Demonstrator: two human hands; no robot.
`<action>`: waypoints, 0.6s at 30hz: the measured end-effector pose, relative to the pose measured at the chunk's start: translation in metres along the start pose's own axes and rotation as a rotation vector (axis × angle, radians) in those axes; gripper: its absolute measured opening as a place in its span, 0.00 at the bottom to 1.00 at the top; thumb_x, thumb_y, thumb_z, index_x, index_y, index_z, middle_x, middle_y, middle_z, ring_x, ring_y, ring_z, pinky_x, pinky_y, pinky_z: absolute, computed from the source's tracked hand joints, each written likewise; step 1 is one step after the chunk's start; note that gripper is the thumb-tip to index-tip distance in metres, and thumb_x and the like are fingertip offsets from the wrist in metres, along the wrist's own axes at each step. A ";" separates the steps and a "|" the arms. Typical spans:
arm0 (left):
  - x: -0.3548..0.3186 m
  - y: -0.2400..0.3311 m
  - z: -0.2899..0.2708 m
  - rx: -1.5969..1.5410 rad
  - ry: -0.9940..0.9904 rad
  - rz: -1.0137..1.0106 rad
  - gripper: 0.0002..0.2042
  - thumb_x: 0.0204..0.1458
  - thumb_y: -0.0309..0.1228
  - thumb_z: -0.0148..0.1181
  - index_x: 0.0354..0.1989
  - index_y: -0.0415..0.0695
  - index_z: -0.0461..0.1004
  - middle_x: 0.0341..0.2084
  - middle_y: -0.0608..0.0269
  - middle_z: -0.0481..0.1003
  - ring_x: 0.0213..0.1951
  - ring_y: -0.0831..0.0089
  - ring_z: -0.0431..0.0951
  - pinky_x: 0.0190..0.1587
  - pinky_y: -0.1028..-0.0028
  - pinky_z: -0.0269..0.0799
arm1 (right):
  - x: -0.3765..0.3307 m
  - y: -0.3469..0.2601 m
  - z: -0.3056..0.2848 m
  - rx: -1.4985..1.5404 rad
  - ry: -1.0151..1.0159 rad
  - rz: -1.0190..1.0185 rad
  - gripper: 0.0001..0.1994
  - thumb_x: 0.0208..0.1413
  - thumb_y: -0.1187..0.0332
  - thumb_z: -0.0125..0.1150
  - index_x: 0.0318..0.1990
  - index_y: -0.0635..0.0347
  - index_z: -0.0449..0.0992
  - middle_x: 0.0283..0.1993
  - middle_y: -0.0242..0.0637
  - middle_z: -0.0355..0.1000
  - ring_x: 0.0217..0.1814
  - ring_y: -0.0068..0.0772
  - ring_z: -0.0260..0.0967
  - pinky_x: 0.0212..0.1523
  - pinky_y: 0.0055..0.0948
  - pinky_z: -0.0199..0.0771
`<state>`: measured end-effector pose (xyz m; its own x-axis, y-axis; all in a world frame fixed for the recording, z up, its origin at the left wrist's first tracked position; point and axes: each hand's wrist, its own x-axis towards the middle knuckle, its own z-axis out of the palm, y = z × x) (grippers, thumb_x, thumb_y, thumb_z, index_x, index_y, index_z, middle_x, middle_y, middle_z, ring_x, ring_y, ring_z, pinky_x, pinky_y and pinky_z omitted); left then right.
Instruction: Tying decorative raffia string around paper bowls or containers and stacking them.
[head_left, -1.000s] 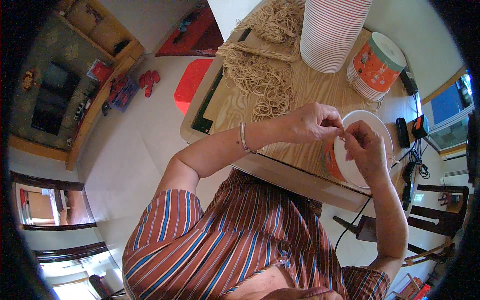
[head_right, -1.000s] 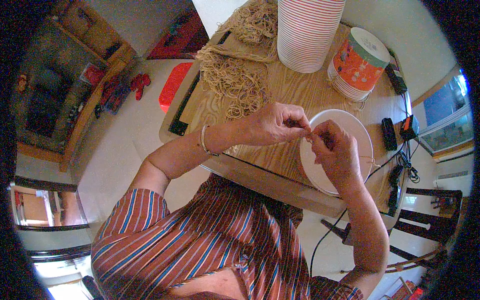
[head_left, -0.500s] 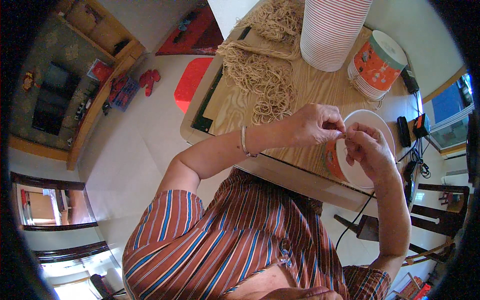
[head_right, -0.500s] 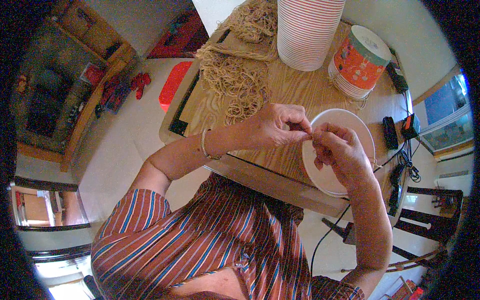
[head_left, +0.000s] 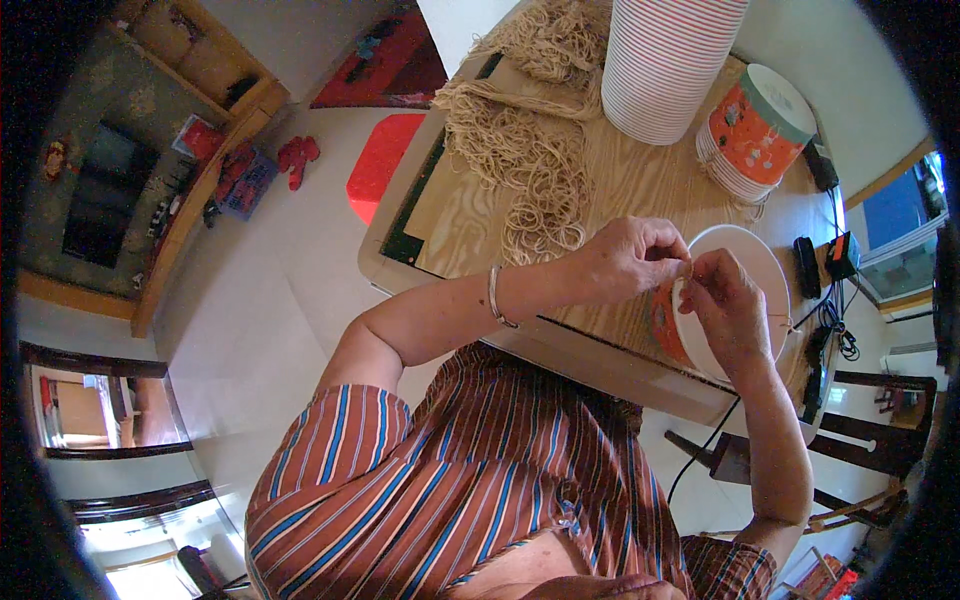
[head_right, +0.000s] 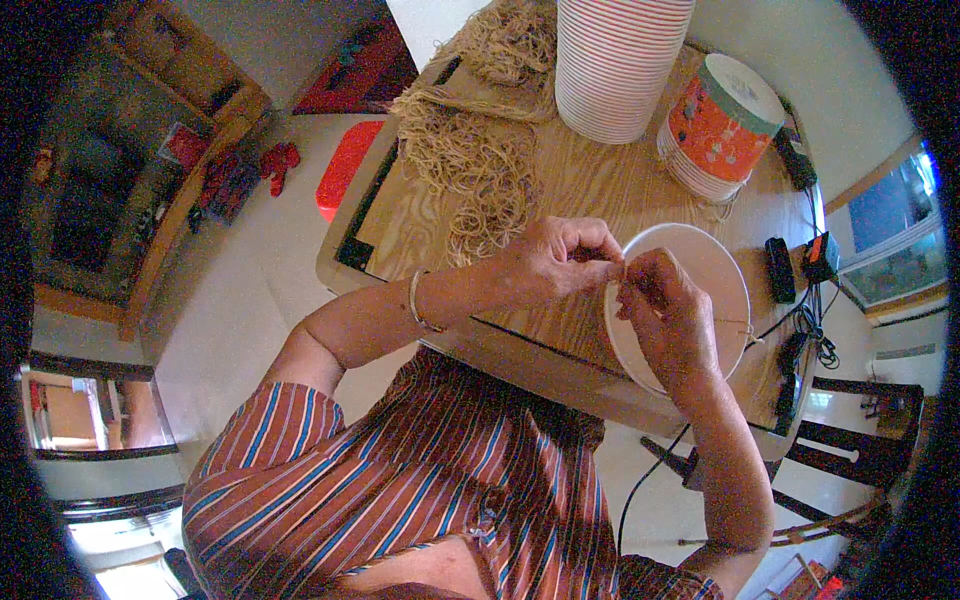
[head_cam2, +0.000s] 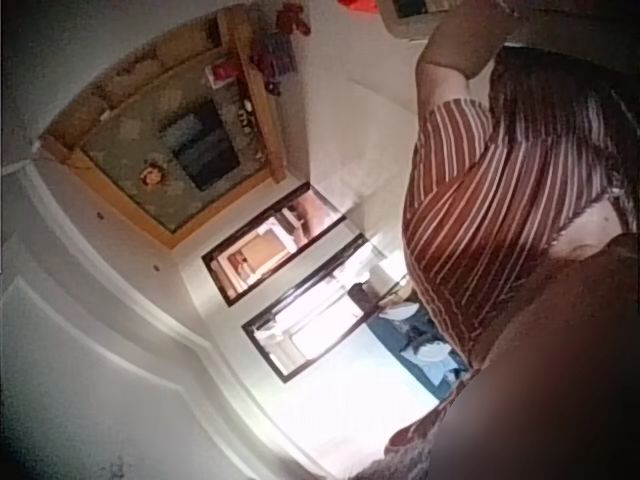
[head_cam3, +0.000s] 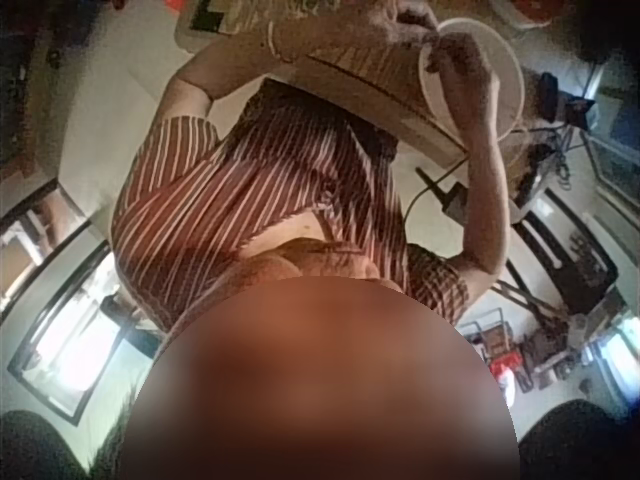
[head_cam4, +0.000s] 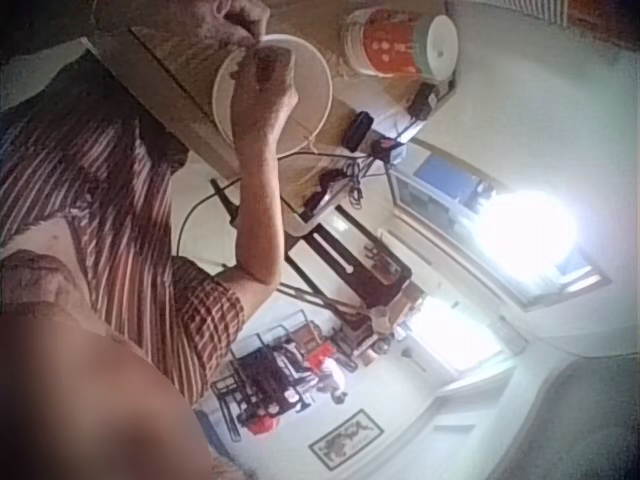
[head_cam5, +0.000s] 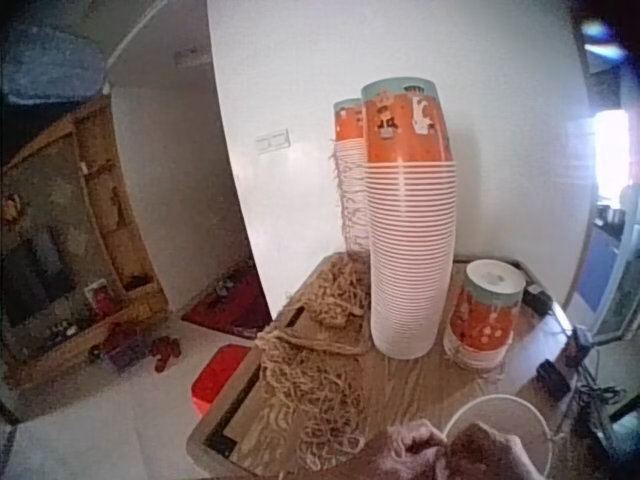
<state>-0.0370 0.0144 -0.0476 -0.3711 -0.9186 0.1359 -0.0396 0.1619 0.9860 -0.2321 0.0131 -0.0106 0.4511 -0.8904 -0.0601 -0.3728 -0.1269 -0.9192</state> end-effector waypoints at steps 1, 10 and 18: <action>0.000 0.000 0.000 0.000 0.001 0.001 0.06 0.55 0.28 0.58 0.37 0.39 0.76 0.27 0.70 0.72 0.30 0.83 0.70 0.34 0.79 0.67 | -0.001 -0.003 0.001 -0.058 0.029 -0.051 0.04 0.56 0.77 0.55 0.38 0.63 0.69 0.32 0.37 0.73 0.33 0.25 0.74 0.40 0.27 0.76; 0.002 -0.001 -0.001 0.027 0.016 0.034 0.08 0.55 0.31 0.61 0.35 0.37 0.76 0.27 0.66 0.74 0.31 0.81 0.72 0.34 0.78 0.68 | -0.005 -0.014 0.003 -0.194 0.094 -0.159 0.06 0.55 0.77 0.56 0.41 0.63 0.71 0.36 0.42 0.75 0.37 0.33 0.77 0.40 0.29 0.76; 0.004 0.003 -0.003 0.128 -0.025 0.046 0.09 0.53 0.32 0.61 0.34 0.38 0.77 0.30 0.62 0.76 0.36 0.77 0.75 0.40 0.74 0.70 | -0.005 -0.013 -0.002 -0.524 0.127 -0.373 0.04 0.54 0.75 0.57 0.37 0.62 0.72 0.32 0.43 0.75 0.33 0.38 0.76 0.35 0.33 0.74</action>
<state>-0.0355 0.0098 -0.0436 -0.3979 -0.9002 0.1770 -0.1390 0.2499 0.9583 -0.2311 0.0183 0.0022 0.5397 -0.7858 0.3020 -0.5697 -0.6051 -0.5561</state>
